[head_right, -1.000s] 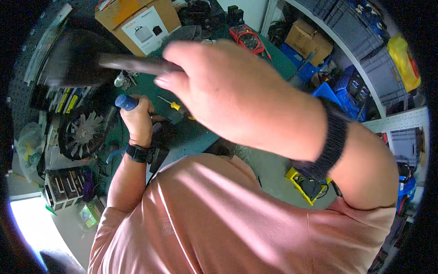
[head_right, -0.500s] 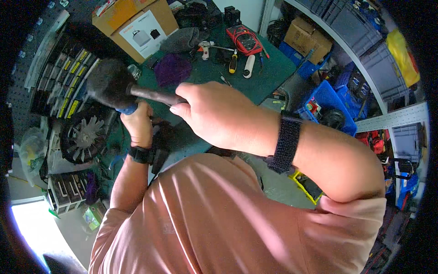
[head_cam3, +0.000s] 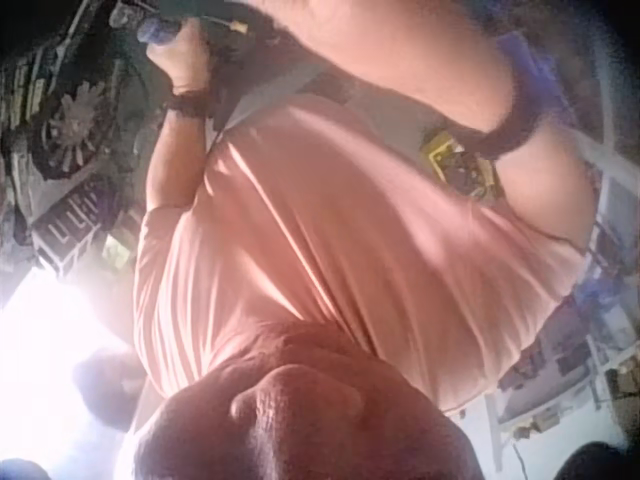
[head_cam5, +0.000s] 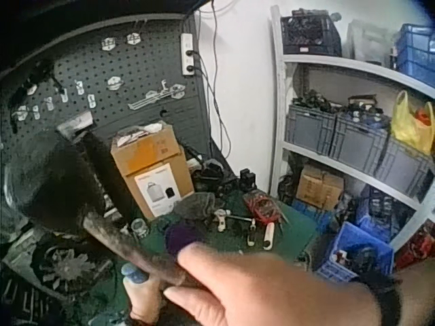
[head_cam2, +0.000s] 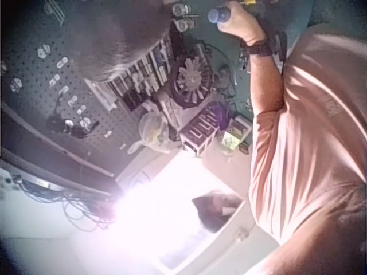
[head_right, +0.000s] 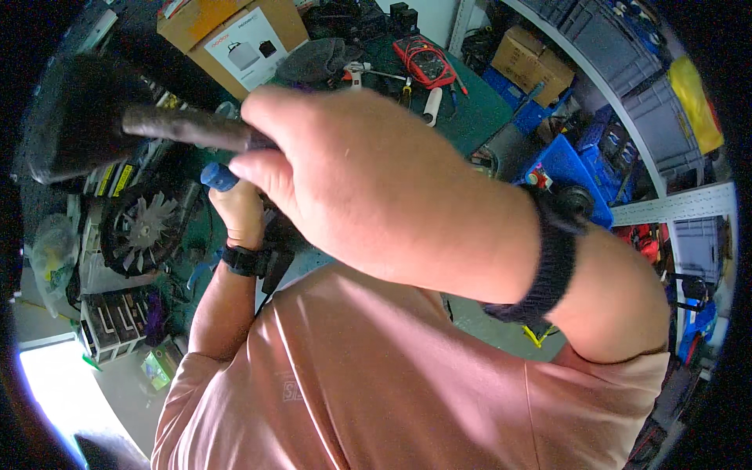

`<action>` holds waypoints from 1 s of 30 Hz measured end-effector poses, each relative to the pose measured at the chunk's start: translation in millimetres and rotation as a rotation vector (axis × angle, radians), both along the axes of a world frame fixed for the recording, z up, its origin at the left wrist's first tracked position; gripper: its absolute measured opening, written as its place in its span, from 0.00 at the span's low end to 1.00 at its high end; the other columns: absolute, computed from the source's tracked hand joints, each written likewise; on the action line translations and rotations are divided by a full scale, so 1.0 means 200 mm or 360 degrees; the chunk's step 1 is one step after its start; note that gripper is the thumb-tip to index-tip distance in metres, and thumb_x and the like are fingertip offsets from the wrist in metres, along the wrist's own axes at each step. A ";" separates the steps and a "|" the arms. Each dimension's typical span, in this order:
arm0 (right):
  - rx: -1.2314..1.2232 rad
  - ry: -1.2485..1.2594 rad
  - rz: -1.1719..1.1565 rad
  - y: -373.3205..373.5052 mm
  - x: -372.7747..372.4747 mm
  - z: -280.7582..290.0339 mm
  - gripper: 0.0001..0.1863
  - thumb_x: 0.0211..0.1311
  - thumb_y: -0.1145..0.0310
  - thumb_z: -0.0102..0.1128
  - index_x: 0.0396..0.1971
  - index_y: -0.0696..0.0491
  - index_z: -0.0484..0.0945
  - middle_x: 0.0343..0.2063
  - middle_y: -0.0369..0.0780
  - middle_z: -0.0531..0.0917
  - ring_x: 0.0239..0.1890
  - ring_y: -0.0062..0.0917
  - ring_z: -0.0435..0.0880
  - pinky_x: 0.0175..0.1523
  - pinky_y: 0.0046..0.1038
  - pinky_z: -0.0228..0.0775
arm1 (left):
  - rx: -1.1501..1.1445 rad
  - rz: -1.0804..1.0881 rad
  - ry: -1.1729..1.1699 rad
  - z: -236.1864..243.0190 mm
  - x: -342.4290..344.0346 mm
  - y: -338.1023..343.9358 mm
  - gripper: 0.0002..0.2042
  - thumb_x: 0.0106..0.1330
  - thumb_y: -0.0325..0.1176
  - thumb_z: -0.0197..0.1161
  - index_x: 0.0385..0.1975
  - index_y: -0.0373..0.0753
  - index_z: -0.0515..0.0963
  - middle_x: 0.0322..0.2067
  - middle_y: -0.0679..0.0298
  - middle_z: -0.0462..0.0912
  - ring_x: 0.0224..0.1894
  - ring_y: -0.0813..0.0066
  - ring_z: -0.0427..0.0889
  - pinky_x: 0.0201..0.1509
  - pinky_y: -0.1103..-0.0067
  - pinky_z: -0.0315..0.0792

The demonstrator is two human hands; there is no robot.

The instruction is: The person disassembles a black electronic device using pliers and a hammer to remove a stuck component. They then separate the casing to reveal a blue circuit board, which they inspect and manipulate with a screwdriver. The person handles the device's metal casing and internal components throughout the process.

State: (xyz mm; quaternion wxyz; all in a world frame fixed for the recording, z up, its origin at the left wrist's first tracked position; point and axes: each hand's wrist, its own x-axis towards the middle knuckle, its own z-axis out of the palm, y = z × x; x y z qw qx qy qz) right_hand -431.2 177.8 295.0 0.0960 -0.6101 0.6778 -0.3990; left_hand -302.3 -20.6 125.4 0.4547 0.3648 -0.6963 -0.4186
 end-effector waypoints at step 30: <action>0.0349 -0.0155 -0.0071 0.04 0.05 -0.26 0.12 0.66 0.61 0.55 0.33 0.56 0.71 0.22 0.50 0.79 0.28 0.49 0.80 0.32 0.48 0.69 | 0.0028 -0.0086 0.0084 -0.15 0.01 -0.03 0.05 0.56 0.23 0.63 0.20 0.36 0.76 0.19 0.71 0.77 0.21 0.84 0.72 0.25 0.82 0.66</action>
